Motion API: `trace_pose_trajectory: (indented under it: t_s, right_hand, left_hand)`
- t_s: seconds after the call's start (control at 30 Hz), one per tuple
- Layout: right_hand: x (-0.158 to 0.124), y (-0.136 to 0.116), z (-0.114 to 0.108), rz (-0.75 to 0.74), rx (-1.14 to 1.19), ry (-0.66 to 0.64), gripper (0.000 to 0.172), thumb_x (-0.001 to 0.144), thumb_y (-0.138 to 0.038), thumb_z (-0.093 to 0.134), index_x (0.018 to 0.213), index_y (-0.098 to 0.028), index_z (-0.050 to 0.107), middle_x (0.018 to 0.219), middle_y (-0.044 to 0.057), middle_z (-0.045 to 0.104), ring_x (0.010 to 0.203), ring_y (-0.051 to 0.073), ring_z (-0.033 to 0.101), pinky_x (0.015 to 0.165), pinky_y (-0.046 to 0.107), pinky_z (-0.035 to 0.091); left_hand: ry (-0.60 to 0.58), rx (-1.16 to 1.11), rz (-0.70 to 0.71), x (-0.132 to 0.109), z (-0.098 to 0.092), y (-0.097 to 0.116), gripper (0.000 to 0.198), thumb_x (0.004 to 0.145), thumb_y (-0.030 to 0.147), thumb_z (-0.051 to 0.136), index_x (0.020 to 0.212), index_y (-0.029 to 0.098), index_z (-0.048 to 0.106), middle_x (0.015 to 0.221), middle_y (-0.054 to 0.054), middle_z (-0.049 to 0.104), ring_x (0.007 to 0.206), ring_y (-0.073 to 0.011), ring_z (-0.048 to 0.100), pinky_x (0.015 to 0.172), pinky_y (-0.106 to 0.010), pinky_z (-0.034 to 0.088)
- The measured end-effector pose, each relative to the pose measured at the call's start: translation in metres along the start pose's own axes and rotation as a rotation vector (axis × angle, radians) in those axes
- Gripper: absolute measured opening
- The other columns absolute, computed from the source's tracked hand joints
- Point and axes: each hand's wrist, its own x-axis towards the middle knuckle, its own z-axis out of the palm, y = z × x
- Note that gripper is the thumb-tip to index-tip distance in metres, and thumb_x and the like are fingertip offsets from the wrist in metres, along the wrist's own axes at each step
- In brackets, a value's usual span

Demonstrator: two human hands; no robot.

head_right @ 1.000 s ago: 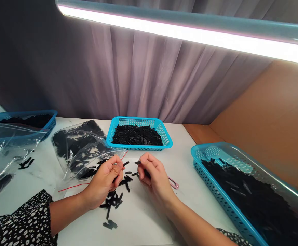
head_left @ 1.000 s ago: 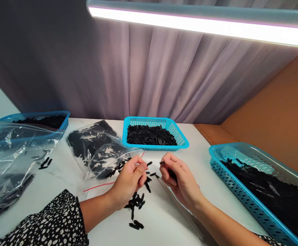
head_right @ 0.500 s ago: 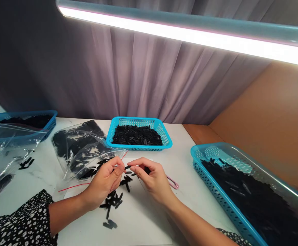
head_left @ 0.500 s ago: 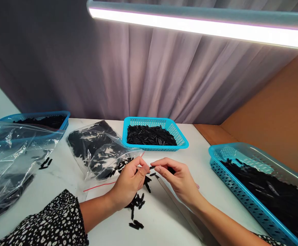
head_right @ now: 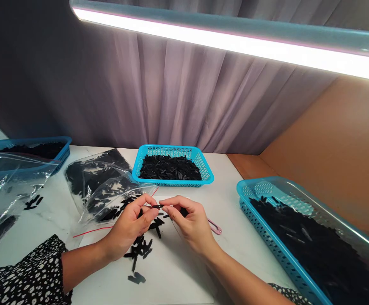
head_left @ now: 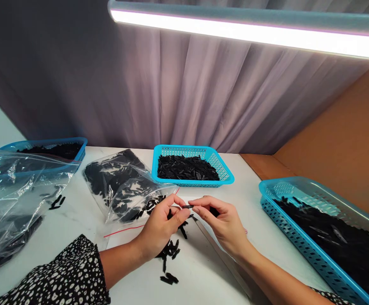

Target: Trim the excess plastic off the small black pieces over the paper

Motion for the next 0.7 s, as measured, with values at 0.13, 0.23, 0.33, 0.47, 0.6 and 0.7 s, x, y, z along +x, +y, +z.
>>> trace_pose_trajectory:
  t_s: [0.13, 0.23, 0.33, 0.47, 0.6, 0.7]
  right_hand:
    - [-0.0019, -0.0037, 0.0012, -0.018, -0.007, -0.028, 0.020, 0.082, -0.035, 0.067, 0.085, -0.019, 0.079, 0.065, 0.003, 0.067, 0.057, 0.015, 0.052, 0.056, 0.028, 0.043]
    - [-0.0018, -0.0054, 0.0008, 0.051, 0.021, -0.024, 0.020, 0.081, -0.036, 0.068, 0.084, -0.019, 0.078, 0.061, 0.002, 0.064, 0.059, 0.016, 0.051, 0.056, 0.029, 0.042]
    - [-0.0007, -0.0064, 0.0003, 0.115, 0.075, -0.012, 0.022, 0.079, -0.038, 0.070, 0.082, -0.018, 0.077, 0.061, 0.002, 0.062, 0.057, 0.014, 0.046, 0.055, 0.028, 0.038]
    - [0.0005, -0.0067, 0.0017, 0.172, 0.173, -0.019, 0.026, 0.076, -0.043, 0.073, 0.080, -0.017, 0.077, 0.057, -0.001, 0.055, 0.053, 0.011, 0.037, 0.051, 0.027, 0.031]
    - [0.0008, -0.0061, 0.0033, 0.226, 0.252, -0.028, 0.031, 0.073, -0.046, 0.076, 0.081, -0.016, 0.077, 0.051, -0.004, 0.045, 0.049, 0.009, 0.027, 0.048, 0.026, 0.024]
    - [0.0003, -0.0058, 0.0039, 0.252, 0.283, -0.025, 0.032, 0.072, -0.047, 0.077, 0.081, -0.016, 0.077, 0.049, -0.006, 0.041, 0.049, 0.009, 0.023, 0.046, 0.025, 0.021]
  left_hand:
    - [0.010, 0.076, 0.019, -0.0014, 0.0002, 0.0006, 0.028, 0.087, 0.047, 0.058, 0.088, 0.019, 0.051, 0.051, 0.012, 0.031, 0.047, -0.0069, 0.020, 0.044, -0.022, 0.016]
    - [0.001, 0.036, 0.034, -0.0027, 0.0003, 0.0002, 0.032, 0.088, 0.051, 0.054, 0.092, 0.019, 0.052, 0.050, 0.013, 0.028, 0.046, -0.0076, 0.019, 0.044, -0.023, 0.016]
    - [0.004, 0.031, 0.066, -0.0033, -0.0002, -0.0007, 0.036, 0.088, 0.053, 0.053, 0.094, 0.018, 0.053, 0.050, 0.012, 0.027, 0.046, -0.0077, 0.018, 0.044, -0.023, 0.015]
    - [0.000, 0.052, 0.090, -0.0030, -0.0008, -0.0020, 0.035, 0.089, 0.052, 0.052, 0.093, 0.017, 0.053, 0.052, 0.012, 0.026, 0.047, -0.0074, 0.018, 0.045, -0.023, 0.014]
    - [-0.005, 0.067, 0.105, -0.0023, -0.0018, -0.0041, 0.034, 0.090, 0.051, 0.051, 0.093, 0.018, 0.053, 0.053, 0.012, 0.026, 0.047, -0.0073, 0.017, 0.045, -0.023, 0.015]
    - [-0.004, 0.079, 0.104, -0.0027, -0.0026, -0.0058, 0.033, 0.091, 0.051, 0.050, 0.094, 0.018, 0.053, 0.053, 0.011, 0.026, 0.047, -0.0074, 0.018, 0.045, -0.023, 0.015]
